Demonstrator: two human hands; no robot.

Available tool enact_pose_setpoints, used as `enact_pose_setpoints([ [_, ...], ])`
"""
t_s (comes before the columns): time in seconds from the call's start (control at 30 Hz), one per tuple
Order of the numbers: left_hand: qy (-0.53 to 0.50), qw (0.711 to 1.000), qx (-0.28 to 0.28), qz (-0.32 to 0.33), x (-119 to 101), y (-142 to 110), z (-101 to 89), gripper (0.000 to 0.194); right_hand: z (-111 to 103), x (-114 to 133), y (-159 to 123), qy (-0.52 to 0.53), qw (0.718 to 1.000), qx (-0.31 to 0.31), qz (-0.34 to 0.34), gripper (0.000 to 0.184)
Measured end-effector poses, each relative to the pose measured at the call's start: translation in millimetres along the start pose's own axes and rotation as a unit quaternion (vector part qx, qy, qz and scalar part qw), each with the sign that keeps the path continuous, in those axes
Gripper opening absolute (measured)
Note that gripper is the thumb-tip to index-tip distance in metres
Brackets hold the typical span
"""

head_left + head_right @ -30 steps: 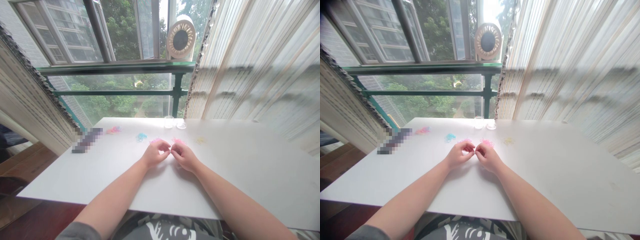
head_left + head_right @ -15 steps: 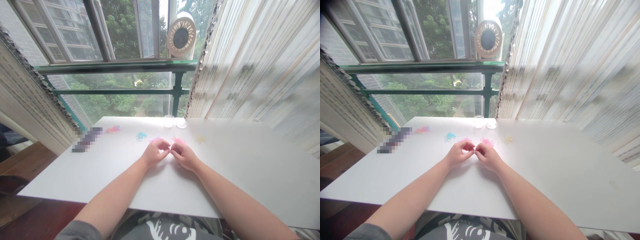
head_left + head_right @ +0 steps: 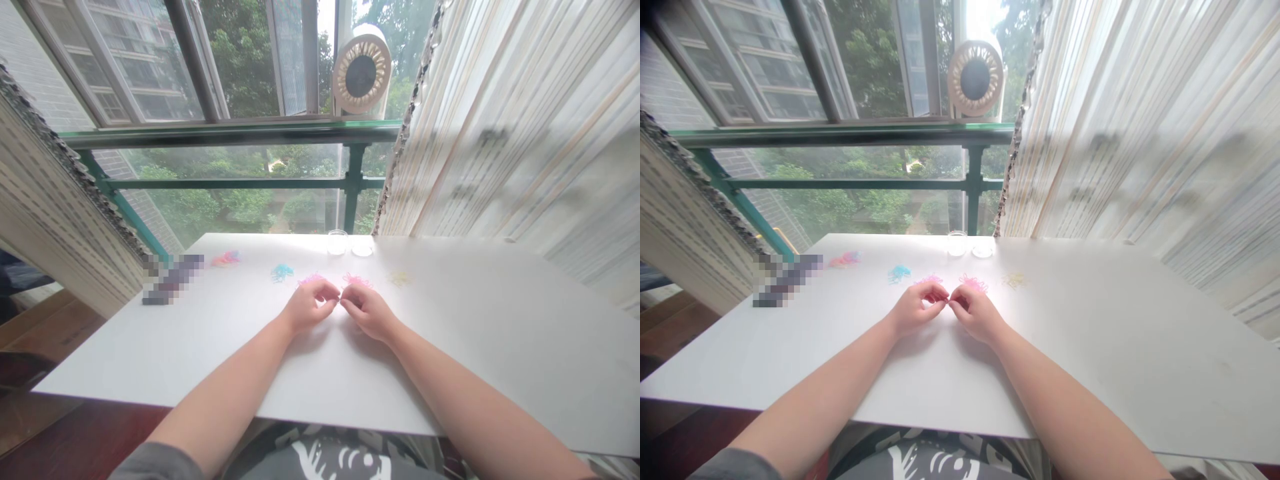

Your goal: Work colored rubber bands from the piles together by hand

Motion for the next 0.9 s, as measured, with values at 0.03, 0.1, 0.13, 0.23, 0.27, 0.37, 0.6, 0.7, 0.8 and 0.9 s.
enact_pose_setpoints([
  [0.03, 0.001, 1.000, 0.005, 0.001, 0.2, 0.1, 0.1, 0.013, -0.2, 0.1, 0.1, -0.003, 1.000, -0.002, 0.001, 0.005],
  [0.1, 0.001, 1.000, 0.013, 0.001, 1.0, 0.5, 0.1, 0.014, -0.6, 0.5, 0.5, -0.007, 1.000, -0.007, 0.003, 0.005],
  [0.13, 0.001, 1.000, 0.015, 0.000, 1.4, 0.6, 0.1, 0.014, -0.9, 0.8, 0.8, -0.009, 1.000, -0.010, 0.002, 0.005],
  [0.23, -0.003, 1.000, 0.014, -0.004, 2.5, 1.0, 0.0, 0.013, -1.6, 1.7, 1.4, -0.010, 1.000, -0.017, -0.004, 0.005],
  [0.27, -0.006, 1.000, 0.010, -0.007, 2.7, 1.0, 0.0, 0.013, -1.7, 1.9, 1.5, -0.010, 1.000, -0.019, -0.006, 0.005],
  [0.37, -0.016, 1.000, -0.003, -0.017, 3.0, 0.8, 0.5, 0.012, -1.4, 2.0, 1.3, -0.008, 1.000, -0.022, -0.009, 0.005],
  [0.6, -0.075, 0.993, -0.065, -0.061, 6.7, 1.2, 3.4, 0.020, 0.7, 1.9, 0.6, 0.005, 1.000, -0.014, -0.011, 0.006],
  [0.7, -0.108, 0.989, -0.066, -0.071, 8.3, 1.3, 4.4, 0.022, 1.0, 2.5, -0.1, 0.006, 1.000, -0.014, -0.010, 0.007],
  [0.8, -0.112, 0.990, -0.052, -0.073, 8.4, 1.0, 5.1, 0.022, 1.0, 2.9, -0.4, 0.004, 1.000, -0.017, -0.013, 0.007],
  [0.9, -0.112, 0.990, -0.042, -0.072, 7.9, 0.5, 5.5, 0.021, 1.1, 3.2, -0.2, 0.004, 1.000, -0.017, -0.015, 0.006],
])
Point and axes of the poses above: each hand's wrist, its own y-axis towards the middle knuckle, its own z-axis out of the palm, x = y × z, the point moved 1 cm from there along y, towards the middle knuckle, and after that the axes turned 6 degrees about x, right-handed, at the moved point
